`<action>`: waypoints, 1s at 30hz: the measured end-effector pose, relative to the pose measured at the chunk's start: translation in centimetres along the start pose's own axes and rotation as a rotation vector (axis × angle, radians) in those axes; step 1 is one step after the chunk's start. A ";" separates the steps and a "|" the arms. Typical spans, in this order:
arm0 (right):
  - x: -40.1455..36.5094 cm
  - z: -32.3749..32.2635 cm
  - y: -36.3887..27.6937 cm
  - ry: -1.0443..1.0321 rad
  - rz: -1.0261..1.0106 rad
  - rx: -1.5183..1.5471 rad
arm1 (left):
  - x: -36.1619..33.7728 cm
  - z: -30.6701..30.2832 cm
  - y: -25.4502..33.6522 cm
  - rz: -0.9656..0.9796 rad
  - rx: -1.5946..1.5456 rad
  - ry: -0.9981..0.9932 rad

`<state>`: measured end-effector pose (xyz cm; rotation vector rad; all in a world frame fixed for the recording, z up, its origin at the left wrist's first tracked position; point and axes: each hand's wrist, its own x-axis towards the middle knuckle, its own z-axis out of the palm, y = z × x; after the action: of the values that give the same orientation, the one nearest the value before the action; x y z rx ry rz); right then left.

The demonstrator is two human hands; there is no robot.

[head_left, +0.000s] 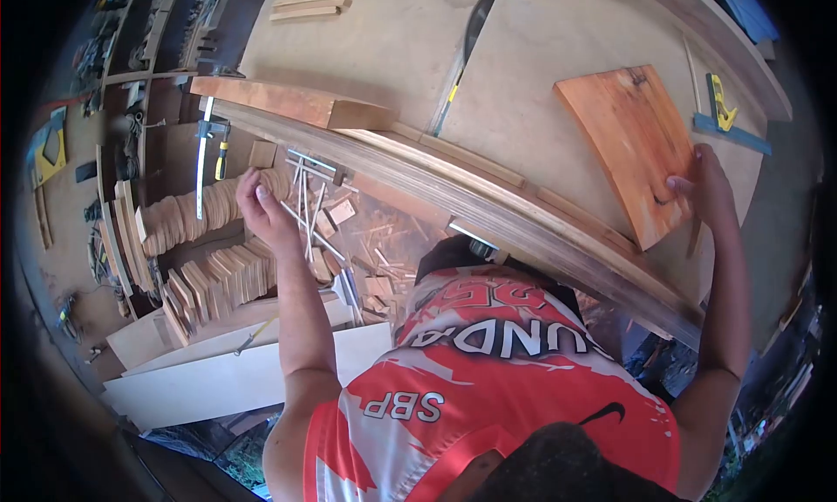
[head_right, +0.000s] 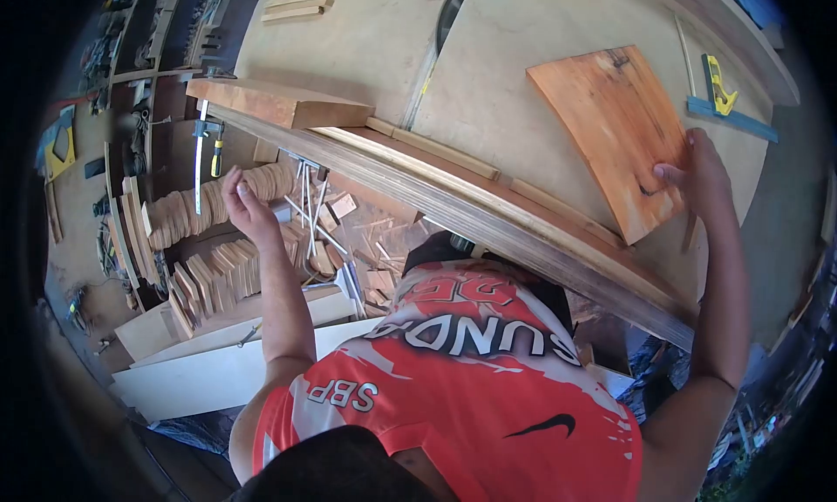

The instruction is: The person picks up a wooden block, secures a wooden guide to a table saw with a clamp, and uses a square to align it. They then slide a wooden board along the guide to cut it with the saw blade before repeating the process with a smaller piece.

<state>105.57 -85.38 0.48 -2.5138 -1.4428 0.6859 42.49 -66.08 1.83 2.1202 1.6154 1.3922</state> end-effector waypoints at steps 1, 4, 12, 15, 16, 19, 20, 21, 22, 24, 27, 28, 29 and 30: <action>-0.7 0.0 -1.0 -0.003 -0.003 -0.002 | 1.2 0.1 1.2 0.067 0.038 0.003; -3.8 0.0 -5.5 0.270 -0.296 0.008 | 5.8 1.3 1.4 0.275 0.006 0.061; -11.7 6.1 -19.7 -0.029 -0.404 0.258 | 18.5 6.9 0.9 0.256 0.058 -0.680; -11.7 8.2 -21.5 0.054 -0.280 0.113 | 19.0 6.9 -0.1 0.256 0.135 -0.778; -12.1 8.5 -22.2 0.051 -0.189 0.023 | 18.6 6.6 0.1 0.251 0.107 -0.772; -12.7 8.7 -23.3 0.108 -0.164 0.107 | 18.4 6.4 0.4 0.229 0.161 -0.789; -12.4 8.4 -23.7 0.085 -0.116 0.131 | 18.4 6.3 0.2 0.230 0.153 -0.797; -12.3 8.3 -24.1 0.081 -0.108 0.126 | 18.2 5.9 0.0 0.279 0.182 -0.763; -12.4 8.2 -24.5 0.083 -0.106 0.138 | 18.2 5.7 -0.4 0.324 0.212 -0.731; -12.1 8.0 -25.8 0.070 -0.095 0.146 | 18.1 5.6 -0.9 0.361 0.186 -0.714; -9.5 8.9 -30.9 0.001 -0.300 0.309 | 18.1 5.7 -0.9 0.402 0.161 -0.665; -7.8 9.7 -33.1 -0.022 -0.391 0.311 | 18.0 5.7 -1.0 0.388 0.168 -0.660; -5.4 11.1 -34.8 -0.061 -0.413 0.276 | 18.0 5.8 -1.1 0.372 0.176 -0.653; -2.9 12.4 -36.3 -0.100 -0.435 0.240 | 17.8 5.7 -1.1 0.373 0.164 -0.646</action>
<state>70.45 -70.01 3.43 -1.9233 -1.7438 0.8468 45.84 -48.76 8.25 2.6787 1.1448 0.5232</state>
